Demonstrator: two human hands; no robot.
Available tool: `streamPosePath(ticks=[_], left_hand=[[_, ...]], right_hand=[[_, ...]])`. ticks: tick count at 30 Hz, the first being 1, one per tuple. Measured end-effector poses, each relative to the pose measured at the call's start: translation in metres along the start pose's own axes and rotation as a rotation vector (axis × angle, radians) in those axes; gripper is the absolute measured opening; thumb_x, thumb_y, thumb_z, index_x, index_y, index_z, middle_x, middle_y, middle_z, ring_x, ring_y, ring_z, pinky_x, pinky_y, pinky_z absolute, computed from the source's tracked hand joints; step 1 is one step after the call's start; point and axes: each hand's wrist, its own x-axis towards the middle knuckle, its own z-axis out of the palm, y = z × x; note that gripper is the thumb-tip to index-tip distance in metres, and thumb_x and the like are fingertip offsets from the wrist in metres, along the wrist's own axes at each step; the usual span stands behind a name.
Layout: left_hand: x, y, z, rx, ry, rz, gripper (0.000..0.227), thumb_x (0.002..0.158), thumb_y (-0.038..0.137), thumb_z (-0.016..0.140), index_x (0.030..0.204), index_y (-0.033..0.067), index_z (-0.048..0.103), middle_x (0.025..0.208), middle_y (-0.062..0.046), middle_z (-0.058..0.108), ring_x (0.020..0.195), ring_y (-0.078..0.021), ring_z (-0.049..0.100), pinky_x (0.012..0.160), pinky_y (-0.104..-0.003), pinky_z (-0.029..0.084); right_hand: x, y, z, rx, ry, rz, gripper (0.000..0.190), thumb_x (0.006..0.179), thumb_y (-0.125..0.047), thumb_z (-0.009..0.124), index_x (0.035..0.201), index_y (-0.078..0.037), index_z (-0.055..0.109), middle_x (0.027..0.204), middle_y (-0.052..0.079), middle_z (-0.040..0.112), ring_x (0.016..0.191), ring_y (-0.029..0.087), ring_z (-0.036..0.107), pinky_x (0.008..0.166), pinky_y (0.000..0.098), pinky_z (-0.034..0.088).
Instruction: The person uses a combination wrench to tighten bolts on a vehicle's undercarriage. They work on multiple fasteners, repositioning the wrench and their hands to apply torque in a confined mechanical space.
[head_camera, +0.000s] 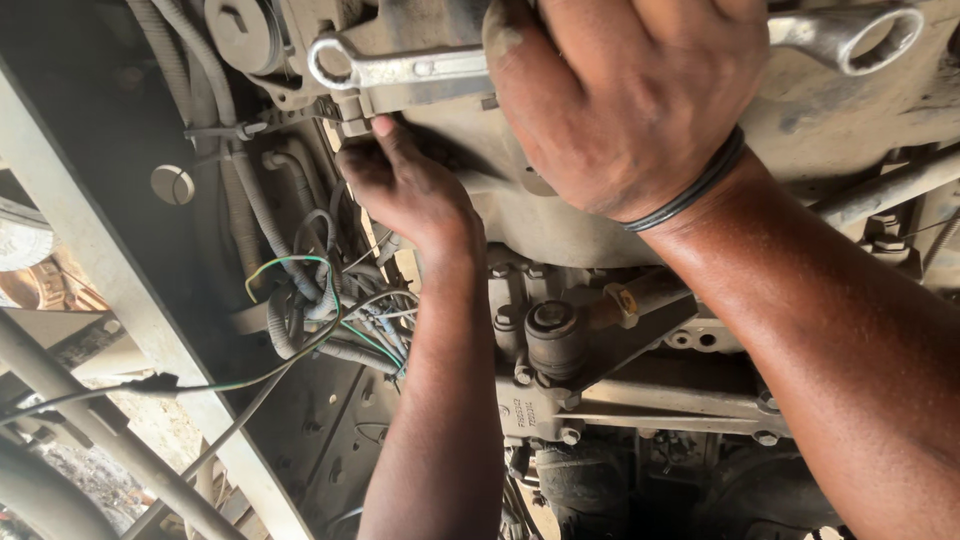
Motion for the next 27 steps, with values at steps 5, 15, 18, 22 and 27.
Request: streamPosePath(ticks=[5, 15, 18, 22, 27], left_hand=[[0.003, 0.013, 0.006, -0.047, 0.089, -0.119, 0.033, 0.105, 0.017, 0.052, 0.13, -0.0043, 0.053, 0.108, -0.014, 0.065, 0.09, -0.0192, 0.06, 0.077, -0.032, 0.052], [-0.005, 0.008, 0.006, -0.009, 0.096, -0.094, 0.045, 0.112, 0.022, 0.057, 0.14, -0.0098, 0.043, 0.121, -0.02, 0.052, 0.107, -0.0234, 0.05, 0.093, -0.034, 0.039], [-0.004, 0.0, 0.004, 0.054, 0.012, 0.241, 0.04, 0.109, 0.02, 0.061, 0.136, -0.0052, 0.047, 0.128, -0.013, 0.063, 0.115, -0.0161, 0.062, 0.102, -0.026, 0.049], [-0.004, -0.006, -0.004, -0.065, -0.046, 0.058, 0.033, 0.109, 0.02, 0.059, 0.126, -0.0073, 0.055, 0.094, -0.012, 0.061, 0.072, -0.0155, 0.053, 0.058, -0.028, 0.045], [0.005, -0.009, -0.007, -0.102, 0.004, 0.092, 0.026, 0.111, 0.013, 0.057, 0.129, -0.0062, 0.054, 0.109, -0.01, 0.059, 0.094, -0.0146, 0.055, 0.083, -0.026, 0.047]], right_hand=[[0.0, -0.001, 0.005, 0.01, 0.013, -0.002, 0.01, 0.097, -0.003, 0.062, 0.098, -0.013, 0.065, 0.1, -0.002, 0.059, 0.091, 0.015, 0.054, 0.079, 0.034, 0.038], [-0.001, -0.002, 0.001, 0.027, -0.031, 0.022, 0.007, 0.098, -0.006, 0.061, 0.098, -0.012, 0.065, 0.103, -0.002, 0.059, 0.094, 0.016, 0.053, 0.083, 0.0362, 0.038], [0.001, -0.002, -0.001, 0.034, -0.032, 0.028, 0.006, 0.1, -0.007, 0.06, 0.097, -0.011, 0.063, 0.106, -0.001, 0.059, 0.096, 0.017, 0.053, 0.084, 0.0365, 0.037], [0.002, 0.001, 0.002, 0.027, -0.022, 0.017, 0.006, 0.1, -0.007, 0.06, 0.096, -0.011, 0.063, 0.106, -0.001, 0.059, 0.096, 0.017, 0.053, 0.084, 0.0365, 0.037], [0.004, -0.001, 0.004, 0.031, -0.004, 0.007, 0.007, 0.099, -0.006, 0.061, 0.096, -0.012, 0.063, 0.105, -0.001, 0.059, 0.096, 0.017, 0.052, 0.083, 0.0364, 0.036]])
